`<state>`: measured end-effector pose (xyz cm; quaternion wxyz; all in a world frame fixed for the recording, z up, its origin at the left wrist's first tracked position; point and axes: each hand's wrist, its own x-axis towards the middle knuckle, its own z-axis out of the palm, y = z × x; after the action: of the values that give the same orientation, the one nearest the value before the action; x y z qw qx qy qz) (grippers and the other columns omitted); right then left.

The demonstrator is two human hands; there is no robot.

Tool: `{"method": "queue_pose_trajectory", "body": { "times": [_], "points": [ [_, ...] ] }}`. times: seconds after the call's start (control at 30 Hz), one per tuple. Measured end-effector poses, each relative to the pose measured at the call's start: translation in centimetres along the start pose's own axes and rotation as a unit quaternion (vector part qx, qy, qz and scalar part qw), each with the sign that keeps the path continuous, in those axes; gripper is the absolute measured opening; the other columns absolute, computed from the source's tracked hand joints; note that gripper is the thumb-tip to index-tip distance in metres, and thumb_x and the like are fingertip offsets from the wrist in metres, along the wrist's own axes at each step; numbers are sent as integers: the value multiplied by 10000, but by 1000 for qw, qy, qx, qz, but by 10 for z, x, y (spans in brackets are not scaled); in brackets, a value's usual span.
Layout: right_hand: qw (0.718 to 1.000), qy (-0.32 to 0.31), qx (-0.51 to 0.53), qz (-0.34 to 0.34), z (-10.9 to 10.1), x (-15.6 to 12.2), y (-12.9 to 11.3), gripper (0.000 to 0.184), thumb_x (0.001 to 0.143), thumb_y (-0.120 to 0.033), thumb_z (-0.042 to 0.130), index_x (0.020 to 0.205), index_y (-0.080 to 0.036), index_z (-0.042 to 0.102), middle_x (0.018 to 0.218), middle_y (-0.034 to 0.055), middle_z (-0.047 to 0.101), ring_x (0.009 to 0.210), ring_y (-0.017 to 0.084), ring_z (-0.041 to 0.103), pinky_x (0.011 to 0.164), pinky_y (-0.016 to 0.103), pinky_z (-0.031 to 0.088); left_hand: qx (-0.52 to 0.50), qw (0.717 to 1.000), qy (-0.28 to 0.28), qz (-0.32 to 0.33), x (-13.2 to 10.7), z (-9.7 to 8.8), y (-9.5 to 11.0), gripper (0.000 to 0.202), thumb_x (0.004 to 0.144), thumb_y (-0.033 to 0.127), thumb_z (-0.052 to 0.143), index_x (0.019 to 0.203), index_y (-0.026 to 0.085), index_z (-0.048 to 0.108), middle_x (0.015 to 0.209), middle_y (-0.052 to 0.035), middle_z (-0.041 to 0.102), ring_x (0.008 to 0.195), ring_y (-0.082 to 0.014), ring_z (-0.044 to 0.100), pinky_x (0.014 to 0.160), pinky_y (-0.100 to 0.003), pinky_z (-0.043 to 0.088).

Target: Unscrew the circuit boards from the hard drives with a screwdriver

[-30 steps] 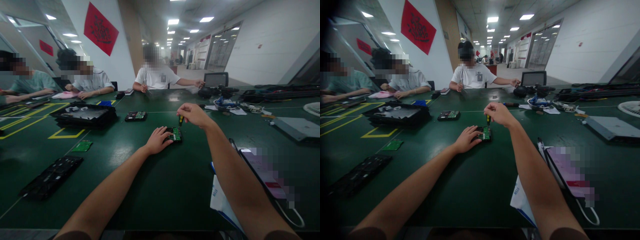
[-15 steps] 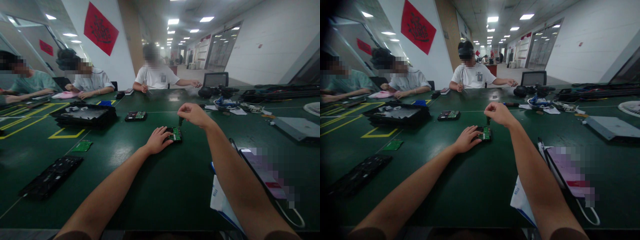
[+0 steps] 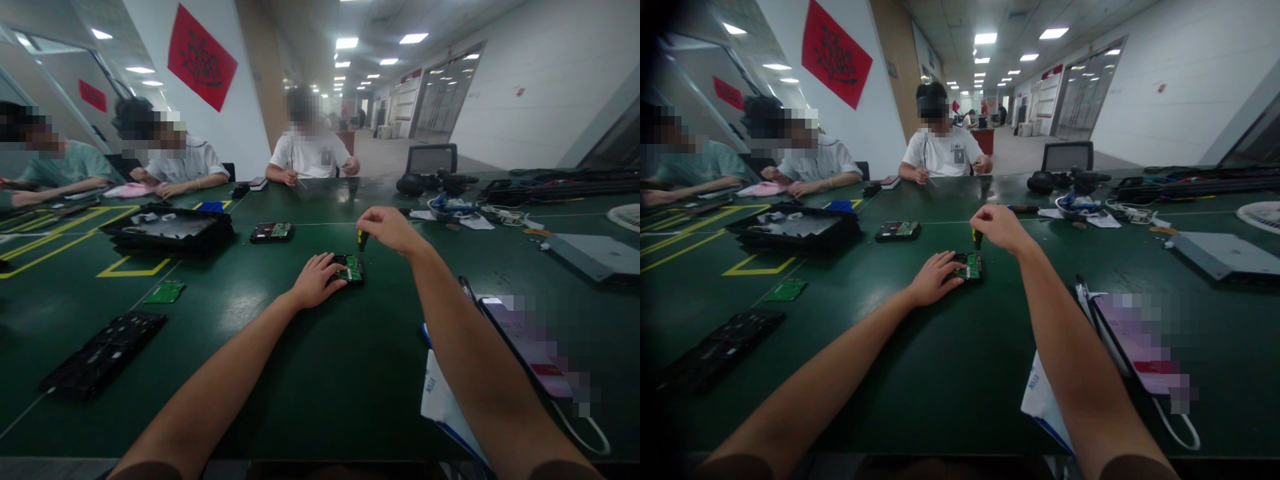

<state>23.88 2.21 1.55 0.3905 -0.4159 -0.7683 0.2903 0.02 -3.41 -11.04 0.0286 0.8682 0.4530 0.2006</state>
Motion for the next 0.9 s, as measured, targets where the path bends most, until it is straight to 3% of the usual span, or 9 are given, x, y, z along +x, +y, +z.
{"method": "queue_pose_trajectory", "body": {
  "times": [0.13, 0.3, 0.5, 0.7, 0.9],
  "points": [
    [1000, -16, 24, 8, 1, -3, -6, 218, 914, -404, 657, 887, -190, 692, 901, 71, 739, 630, 125, 560, 555, 276, 445, -4, 1000, -1, -1, 0, -1, 0, 475, 997, 588, 496, 1363, 305, 603, 1620, -78, 401, 1531, -317, 302, 1237, -581, 246],
    [999, -45, 27, 3, 2, -3, -8, 253, 985, -411, 566, 1004, -203, 709, 731, 28, 663, 576, 122, 544, 526, 268, 406, -2, 1000, -3, -3, 1, 0, 0, 472, 996, 587, 498, 1361, 308, 605, 1617, -76, 404, 1530, -317, 303, 1241, -573, 243],
    [1000, -3, 2, 3, 1, -1, -4, 253, 897, -432, 699, 860, -183, 680, 802, 52, 705, 612, 124, 564, 567, 278, 434, 3, 1000, 1, 0, 0, 1, 0, 472, 998, 585, 494, 1359, 301, 604, 1621, -82, 396, 1528, -314, 306, 1239, -572, 244],
    [999, -32, 36, 15, 2, -4, -10, 222, 959, -405, 610, 942, -189, 657, 982, 85, 758, 552, 102, 561, 491, 264, 415, 1, 1000, 0, 1, 0, -1, 1, 479, 1002, 591, 480, 1358, 296, 603, 1618, -87, 401, 1530, -316, 303, 1238, -574, 246],
    [999, -38, 0, 3, 0, -3, -9, 247, 971, -382, 565, 975, -187, 716, 825, 61, 723, 586, 126, 571, 533, 272, 438, 0, 1000, -2, -1, 1, -1, 0, 480, 999, 596, 483, 1358, 303, 604, 1618, -81, 402, 1528, -316, 307, 1238, -576, 247]
  ]
}}
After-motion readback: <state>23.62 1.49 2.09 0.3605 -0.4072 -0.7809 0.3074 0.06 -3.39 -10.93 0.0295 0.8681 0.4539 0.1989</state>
